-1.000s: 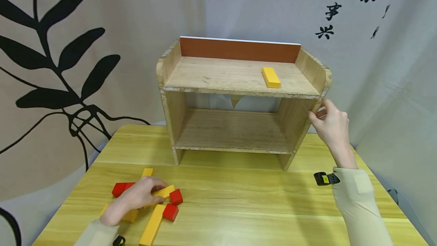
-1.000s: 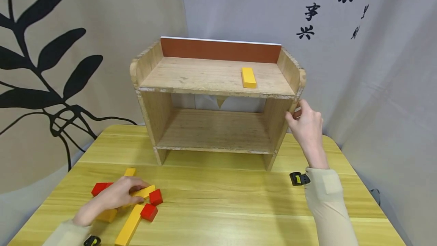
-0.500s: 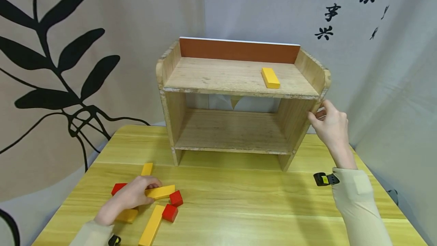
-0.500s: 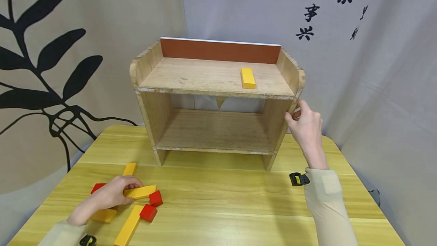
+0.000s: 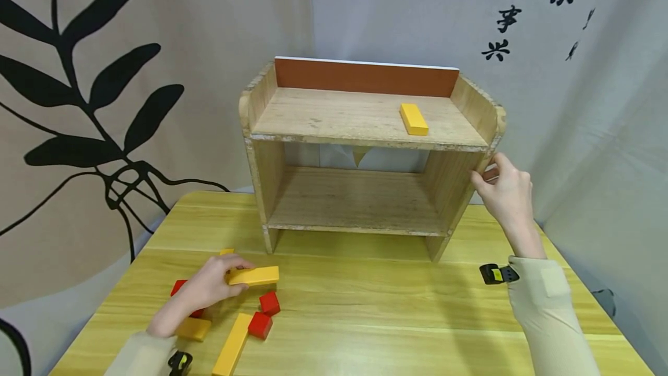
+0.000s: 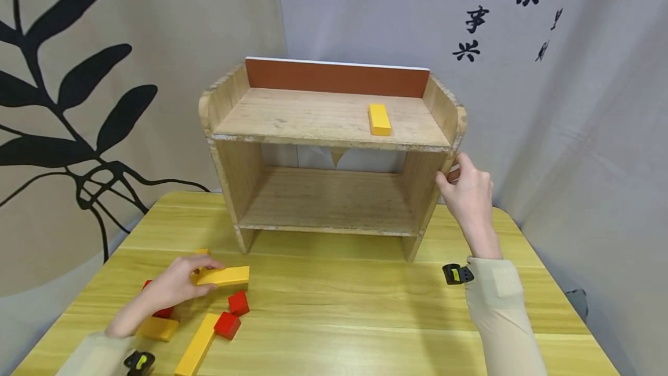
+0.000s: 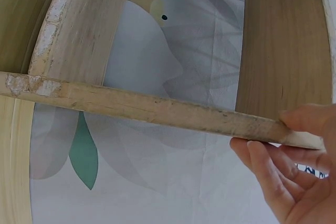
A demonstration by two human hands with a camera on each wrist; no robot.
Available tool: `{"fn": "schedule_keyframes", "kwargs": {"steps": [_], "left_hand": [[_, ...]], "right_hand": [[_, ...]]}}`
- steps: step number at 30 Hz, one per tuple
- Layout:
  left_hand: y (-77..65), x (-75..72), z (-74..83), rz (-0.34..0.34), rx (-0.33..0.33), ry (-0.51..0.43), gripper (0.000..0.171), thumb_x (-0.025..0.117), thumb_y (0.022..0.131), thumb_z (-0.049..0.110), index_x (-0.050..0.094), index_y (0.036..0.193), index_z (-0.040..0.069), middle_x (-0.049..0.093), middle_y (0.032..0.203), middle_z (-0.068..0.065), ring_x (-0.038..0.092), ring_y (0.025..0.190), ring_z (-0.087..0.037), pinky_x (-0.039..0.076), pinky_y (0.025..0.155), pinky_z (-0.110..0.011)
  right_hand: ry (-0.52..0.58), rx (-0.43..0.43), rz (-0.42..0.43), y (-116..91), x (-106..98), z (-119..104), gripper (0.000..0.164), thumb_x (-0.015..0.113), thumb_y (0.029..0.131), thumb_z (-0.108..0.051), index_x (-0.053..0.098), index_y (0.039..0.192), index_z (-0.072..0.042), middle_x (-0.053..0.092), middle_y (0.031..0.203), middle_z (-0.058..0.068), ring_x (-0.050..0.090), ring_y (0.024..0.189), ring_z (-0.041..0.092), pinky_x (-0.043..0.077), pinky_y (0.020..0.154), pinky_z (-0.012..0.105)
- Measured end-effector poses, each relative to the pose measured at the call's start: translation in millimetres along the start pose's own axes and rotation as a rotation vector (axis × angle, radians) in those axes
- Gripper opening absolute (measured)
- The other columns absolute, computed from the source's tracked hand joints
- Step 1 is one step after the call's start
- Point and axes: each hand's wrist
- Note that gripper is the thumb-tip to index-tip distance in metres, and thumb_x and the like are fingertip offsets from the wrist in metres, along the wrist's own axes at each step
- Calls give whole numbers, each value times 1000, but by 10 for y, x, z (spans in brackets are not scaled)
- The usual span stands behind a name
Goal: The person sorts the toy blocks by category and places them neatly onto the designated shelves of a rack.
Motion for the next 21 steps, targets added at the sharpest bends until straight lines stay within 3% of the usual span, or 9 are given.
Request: {"fn": "schedule_keyframes", "kwargs": {"steps": [7,17,21], "left_hand": [[138,-27,218,120,54,-7,32,79,72,6,70,103,11,71,102,0,65,90,-18,55,77,-32],[322,-84,574,150,88,-14,34,78,73,6,70,105,12,70,106,-1,66,97,-22,55,84,-39],[396,-85,687,199,122,-38,33,79,73,5,70,105,11,70,105,-1,66,97,-21,55,84,-39]], "right_hand": [[2,0,-3,4,1,2,24,60,89,-17,59,103,2,69,85,28,68,77,42,52,61,50],[-6,6,-2,-3,-1,3,24,60,89,-18,59,102,2,69,85,28,68,78,42,52,63,53],[-4,0,0,-2,0,6,23,60,89,-18,59,101,1,69,85,28,68,77,42,52,63,52]]}}
Point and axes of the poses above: each hand's wrist, its own y-axis towards the middle knuckle, its own x-axis out of the palm, z = x × y
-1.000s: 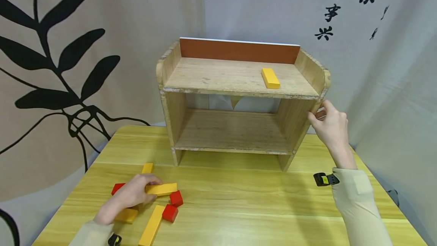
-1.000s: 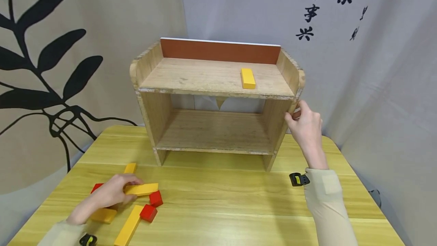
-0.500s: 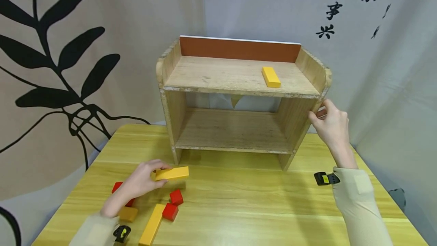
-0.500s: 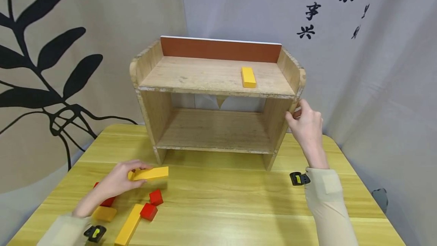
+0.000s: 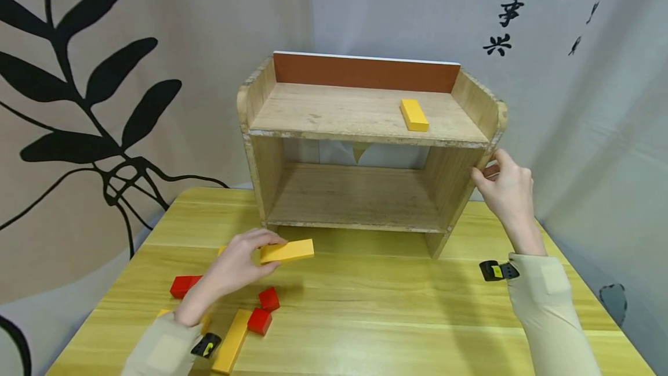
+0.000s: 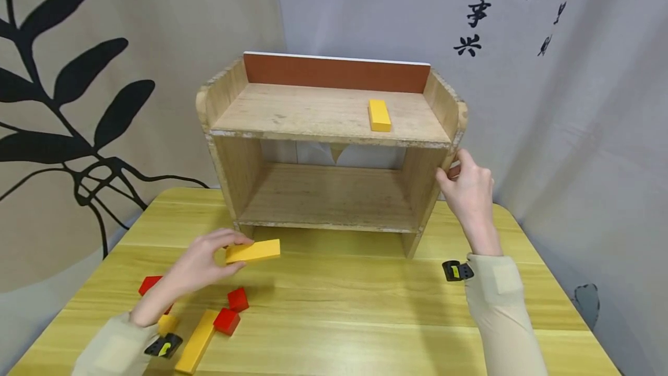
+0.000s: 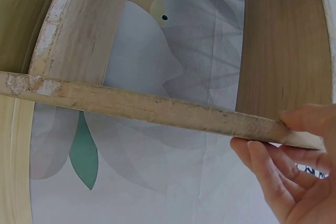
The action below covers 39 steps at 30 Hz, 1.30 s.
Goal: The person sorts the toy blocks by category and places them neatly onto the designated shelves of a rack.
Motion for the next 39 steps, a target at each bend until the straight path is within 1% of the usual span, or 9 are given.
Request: {"fn": "schedule_keyframes", "kwargs": {"steps": [11,16,20,24,28,33,39], "left_hand": [[235,-31,264,228,117,-32,35,81,69,6,71,103,8,71,101,-2,64,94,-18,56,79,-36],[348,-69,377,319,159,-24,34,81,69,6,71,101,7,71,99,-3,63,93,-17,55,78,-32],[441,-116,468,360,178,-34,33,81,69,7,71,100,6,70,99,-5,62,92,-17,54,76,-27],[541,-162,552,400,203,-28,33,81,69,7,71,101,5,70,99,-6,62,90,-17,53,73,-26],[644,-200,637,448,226,-10,33,80,70,6,71,102,4,70,100,-7,61,91,-18,52,75,-27],[789,-249,758,501,253,-10,31,78,72,5,70,103,3,70,101,-8,59,93,-20,51,78,-29],[971,-283,877,570,270,-22,30,77,72,4,71,101,1,71,101,-10,60,92,-24,51,75,-33]], "right_hand": [[5,-2,1,0,3,0,22,60,89,-18,59,100,1,69,84,27,68,77,41,52,63,53],[7,-2,1,-4,5,0,22,60,89,-18,59,101,1,69,84,27,68,76,41,52,62,51],[7,-3,4,-4,5,-3,23,60,89,-17,59,101,1,69,83,27,68,76,41,52,60,49],[8,-6,7,-3,0,-5,23,60,89,-17,59,102,1,69,83,27,68,76,42,52,58,48],[7,-10,10,-3,-3,-5,22,60,89,-17,59,101,1,69,83,27,68,76,42,51,57,47],[11,-12,13,-4,-3,-8,22,61,89,-17,59,101,2,69,83,28,68,76,42,51,58,48],[10,-14,12,-5,0,-7,22,60,89,-17,59,102,1,69,84,28,68,76,42,51,60,51]]}}
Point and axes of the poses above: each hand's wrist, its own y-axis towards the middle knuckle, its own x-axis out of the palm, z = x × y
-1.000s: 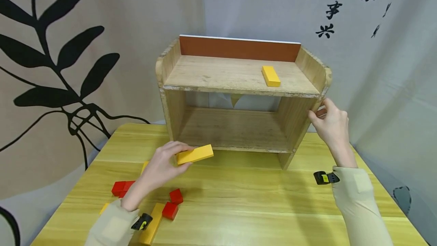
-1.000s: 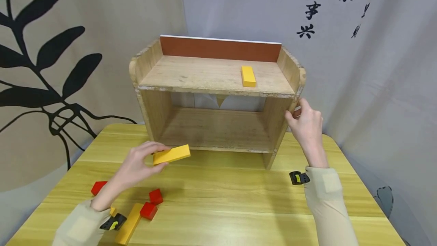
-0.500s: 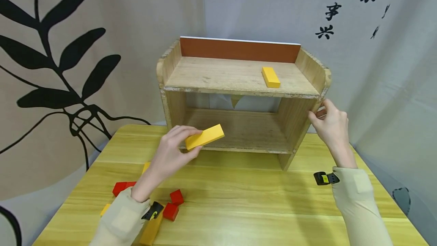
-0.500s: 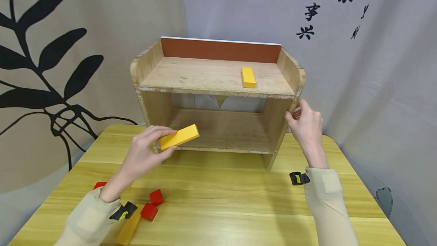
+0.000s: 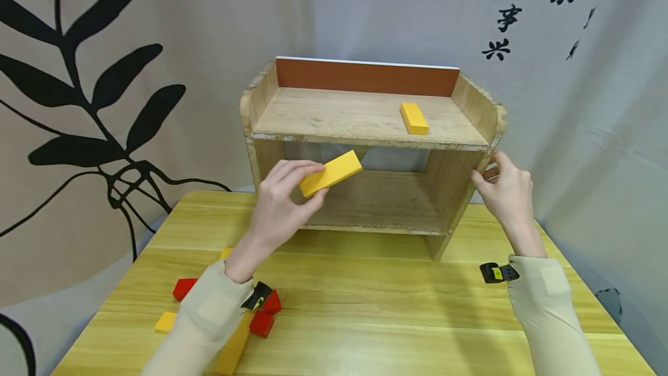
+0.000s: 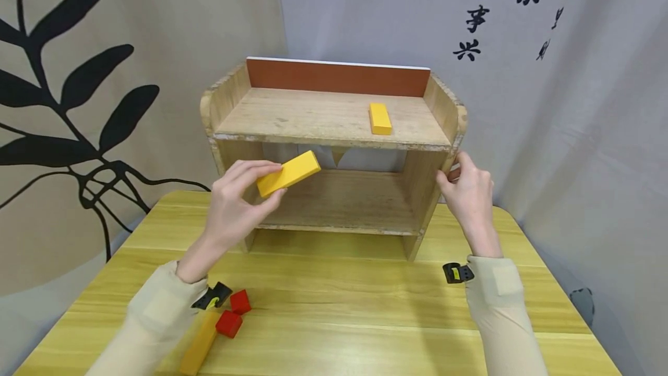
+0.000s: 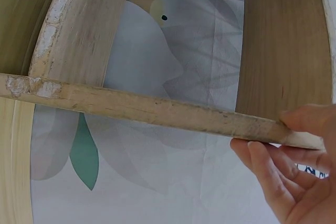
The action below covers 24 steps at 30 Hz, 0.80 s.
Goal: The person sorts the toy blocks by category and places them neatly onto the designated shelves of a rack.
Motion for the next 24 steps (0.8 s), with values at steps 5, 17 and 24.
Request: {"fn": "schedule_keyframes", "kwargs": {"steps": [5,17,24], "left_hand": [[132,61,43,27,11,-9,30,77,74,5,71,102,0,71,101,-11,60,92,-25,51,76,-33],[328,204,47,16,-3,4,28,75,76,6,70,104,1,72,101,-12,60,92,-25,51,76,-31],[416,324,-6,26,2,31,27,74,77,7,71,103,0,73,101,-13,62,91,-25,52,76,-32]], "right_hand": [[-2,-1,2,2,6,3,22,61,89,-17,59,101,2,69,83,28,68,76,42,51,60,50],[-8,7,-3,2,-4,2,22,61,89,-17,59,100,1,69,83,27,68,75,41,51,56,46],[-8,4,-5,4,1,3,22,61,89,-18,58,99,1,69,82,27,68,75,41,51,58,47]]}}
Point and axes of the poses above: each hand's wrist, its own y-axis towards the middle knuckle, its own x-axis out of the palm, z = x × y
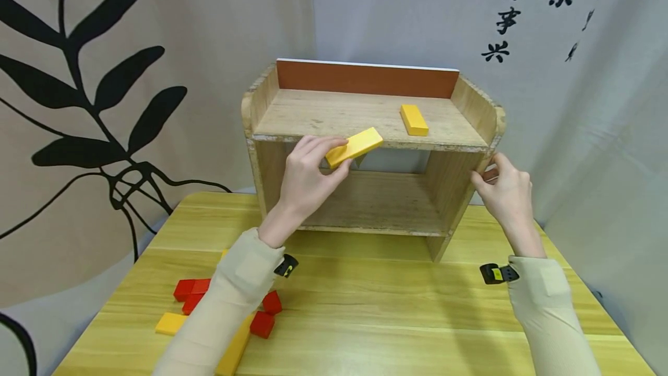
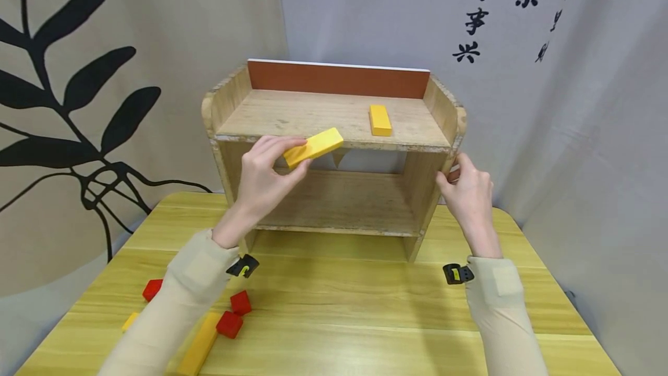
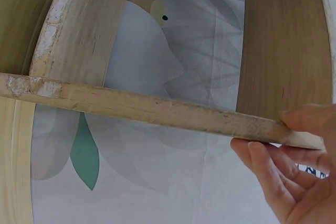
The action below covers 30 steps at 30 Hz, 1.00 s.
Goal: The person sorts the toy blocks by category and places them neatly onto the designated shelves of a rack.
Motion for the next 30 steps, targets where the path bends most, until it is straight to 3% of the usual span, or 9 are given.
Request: {"fn": "schedule_keyframes", "kwargs": {"steps": [11,18,24,30], "left_hand": [[141,180,8,18,-19,48,25,73,81,9,71,104,1,72,108,-12,64,96,-27,49,87,-38],[163,291,29,66,-12,89,19,72,83,11,72,99,2,72,107,-11,64,96,-26,47,83,-41],[175,367,36,106,33,194,16,70,85,17,72,96,5,73,100,-8,64,93,-24,45,81,-39],[151,376,3,84,111,267,20,63,88,13,71,105,5,72,108,-8,63,99,-25,45,84,-39]], "right_hand": [[-1,18,-9,5,-6,-7,21,60,89,-19,58,99,0,70,84,26,69,76,40,51,61,49],[-2,22,-17,-1,-14,-11,21,60,89,-18,58,100,1,70,85,27,69,77,41,51,60,48],[-5,26,-17,-8,-15,-13,22,60,89,-18,58,100,1,69,84,26,69,76,40,51,59,45],[-6,26,-19,-4,-17,-17,22,60,89,-18,58,101,0,69,84,26,68,77,40,51,59,45]]}}
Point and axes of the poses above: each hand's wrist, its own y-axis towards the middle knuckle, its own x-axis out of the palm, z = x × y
